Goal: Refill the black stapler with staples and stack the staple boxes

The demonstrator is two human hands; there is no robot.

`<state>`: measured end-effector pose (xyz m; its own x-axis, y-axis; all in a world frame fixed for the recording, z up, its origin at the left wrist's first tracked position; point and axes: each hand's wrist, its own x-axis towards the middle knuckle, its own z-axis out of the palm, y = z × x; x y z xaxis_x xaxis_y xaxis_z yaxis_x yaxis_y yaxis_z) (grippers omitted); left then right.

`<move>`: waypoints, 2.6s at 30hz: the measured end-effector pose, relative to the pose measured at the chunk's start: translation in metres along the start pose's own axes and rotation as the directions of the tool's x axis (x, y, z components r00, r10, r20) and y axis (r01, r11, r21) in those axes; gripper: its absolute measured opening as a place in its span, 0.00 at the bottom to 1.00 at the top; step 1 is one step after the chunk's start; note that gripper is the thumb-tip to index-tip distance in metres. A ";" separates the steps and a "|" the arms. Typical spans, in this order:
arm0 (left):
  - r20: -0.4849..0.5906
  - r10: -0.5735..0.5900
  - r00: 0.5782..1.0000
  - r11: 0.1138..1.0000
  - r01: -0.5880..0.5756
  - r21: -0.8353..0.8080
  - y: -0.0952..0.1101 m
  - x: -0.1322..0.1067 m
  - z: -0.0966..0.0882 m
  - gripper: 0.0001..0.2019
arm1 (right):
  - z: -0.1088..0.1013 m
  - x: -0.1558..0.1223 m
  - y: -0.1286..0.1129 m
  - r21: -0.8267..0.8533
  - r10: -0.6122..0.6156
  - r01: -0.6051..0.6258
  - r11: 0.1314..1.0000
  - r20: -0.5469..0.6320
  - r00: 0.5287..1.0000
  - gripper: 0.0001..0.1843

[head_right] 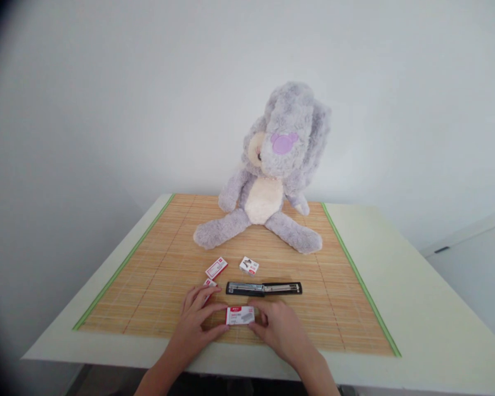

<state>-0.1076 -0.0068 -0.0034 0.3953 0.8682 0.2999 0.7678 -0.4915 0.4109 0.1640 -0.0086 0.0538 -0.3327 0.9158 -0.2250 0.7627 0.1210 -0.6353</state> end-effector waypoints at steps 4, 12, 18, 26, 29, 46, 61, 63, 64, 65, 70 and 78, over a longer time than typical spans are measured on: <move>-0.003 0.008 1.000 1.000 -0.008 -0.006 -0.001 0.000 0.000 0.21 | 0.003 0.005 -0.008 0.009 -0.039 0.039 0.999 0.008 0.999 0.04; -0.013 0.018 1.000 1.000 -0.018 -0.011 -0.002 -0.002 0.002 0.18 | 0.007 0.004 -0.010 0.008 -0.006 0.006 1.000 0.007 1.000 0.11; -0.045 0.029 0.999 0.997 -0.026 0.069 -0.005 -0.005 0.007 0.33 | 0.002 -0.005 0.005 0.131 0.038 -0.023 0.991 -0.111 0.993 0.33; 0.018 0.047 0.999 0.982 -0.049 0.181 0.002 -0.001 0.012 0.43 | -0.049 -0.029 0.079 0.340 0.250 -0.109 0.934 -0.406 0.879 0.42; 0.033 0.049 0.998 0.982 -0.054 0.183 0.004 0.001 0.015 0.42 | -0.051 -0.026 0.096 0.435 0.241 -0.091 0.896 -0.305 0.921 0.45; -0.022 0.044 0.999 0.977 -0.039 0.210 0.006 0.002 0.017 0.43 | -0.060 0.038 -0.006 0.124 -0.134 0.164 0.979 -0.219 0.967 0.12; -0.042 0.068 0.997 0.974 -0.057 0.220 0.005 0.001 0.018 0.41 | -0.010 0.066 -0.034 -0.078 -0.188 0.178 0.981 -0.144 0.972 0.10; -0.051 0.087 0.995 0.973 -0.074 0.220 0.008 0.000 0.014 0.39 | -0.009 0.064 -0.031 -0.051 -0.179 0.172 0.984 -0.160 0.971 0.12; -0.050 0.097 0.994 0.973 -0.084 0.215 0.010 0.000 0.012 0.36 | -0.009 0.063 -0.029 -0.036 -0.174 0.170 0.985 -0.175 0.969 0.13; -0.045 0.107 0.993 0.974 -0.096 0.205 0.012 0.000 0.010 0.33 | -0.010 0.062 -0.027 -0.021 -0.168 0.168 0.986 -0.193 0.967 0.13; -0.083 0.037 0.996 0.986 -0.024 0.162 0.023 -0.003 0.000 0.14 | -0.015 0.050 -0.008 0.023 -0.142 0.154 0.988 -0.271 0.952 0.16; -0.253 -0.264 0.931 0.942 0.305 0.138 0.024 -0.009 0.001 0.09 | -0.018 0.029 0.018 0.013 -0.123 0.132 0.991 -0.295 0.948 0.11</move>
<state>-0.0926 -0.0261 0.0028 0.0371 0.9207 0.3886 0.9138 -0.1886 0.3598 0.1779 0.0270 0.0489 -0.2451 0.9659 0.0829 0.7045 0.2362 -0.6692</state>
